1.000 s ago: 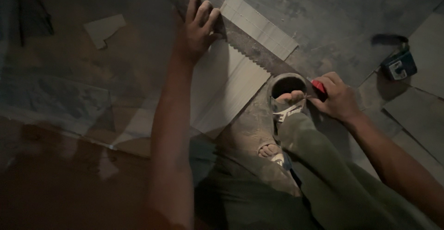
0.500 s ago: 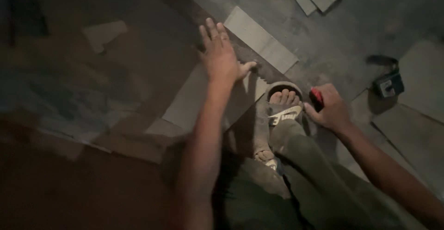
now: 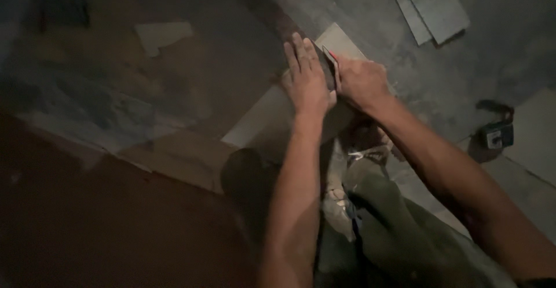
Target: The person uses a utility knife and a hand saw to mark and cut rectangular tiles on a dusty floor. They use a metal straightedge to guide the tool while scoring the surface and then handle the resulting fragments.
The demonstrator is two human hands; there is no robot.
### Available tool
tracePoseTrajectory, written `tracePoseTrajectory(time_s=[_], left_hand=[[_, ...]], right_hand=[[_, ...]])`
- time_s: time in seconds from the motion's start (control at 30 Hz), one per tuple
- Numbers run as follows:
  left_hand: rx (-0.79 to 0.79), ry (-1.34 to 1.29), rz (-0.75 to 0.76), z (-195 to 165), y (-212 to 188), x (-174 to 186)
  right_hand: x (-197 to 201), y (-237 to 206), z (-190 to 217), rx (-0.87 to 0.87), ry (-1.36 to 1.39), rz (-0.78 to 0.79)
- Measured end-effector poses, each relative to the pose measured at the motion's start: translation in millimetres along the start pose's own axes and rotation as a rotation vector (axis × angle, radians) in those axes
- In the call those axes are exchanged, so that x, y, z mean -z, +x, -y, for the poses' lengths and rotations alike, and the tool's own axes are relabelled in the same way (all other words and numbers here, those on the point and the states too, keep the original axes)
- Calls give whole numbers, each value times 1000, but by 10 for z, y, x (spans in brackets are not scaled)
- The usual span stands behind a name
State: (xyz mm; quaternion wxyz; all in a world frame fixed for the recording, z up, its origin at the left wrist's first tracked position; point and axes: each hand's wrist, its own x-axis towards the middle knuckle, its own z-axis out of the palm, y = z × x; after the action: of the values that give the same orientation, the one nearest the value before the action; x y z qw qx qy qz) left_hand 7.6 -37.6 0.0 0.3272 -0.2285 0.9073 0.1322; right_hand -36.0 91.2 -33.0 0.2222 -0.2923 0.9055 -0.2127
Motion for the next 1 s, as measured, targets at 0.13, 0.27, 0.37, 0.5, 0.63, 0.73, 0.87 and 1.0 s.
tracePoseTrajectory(time_s=[0.13, 0.27, 0.37, 0.5, 0.63, 0.73, 0.87, 1.0], left_hand=[[36, -104, 57, -10, 34, 63], [23, -99, 24, -13, 31, 72], [28, -106, 48, 0, 77, 33], [27, -24, 101, 22, 122, -24], [27, -149, 34, 25, 100, -23], [52, -102, 142, 18, 87, 14], [59, 18, 256, 20, 138, 19], [15, 66, 17, 34, 151, -26]], right_hand=[[66, 119, -12, 48, 0, 39], [85, 185, -8, 59, -87, 120], [104, 212, -3, 95, -88, 96], [117, 251, 29, 132, -65, 73], [120, 293, 80, 69, -115, 144], [141, 302, 123, 82, -53, 185], [119, 345, 197, -52, -87, 340], [93, 267, 190, -107, -115, 394]])
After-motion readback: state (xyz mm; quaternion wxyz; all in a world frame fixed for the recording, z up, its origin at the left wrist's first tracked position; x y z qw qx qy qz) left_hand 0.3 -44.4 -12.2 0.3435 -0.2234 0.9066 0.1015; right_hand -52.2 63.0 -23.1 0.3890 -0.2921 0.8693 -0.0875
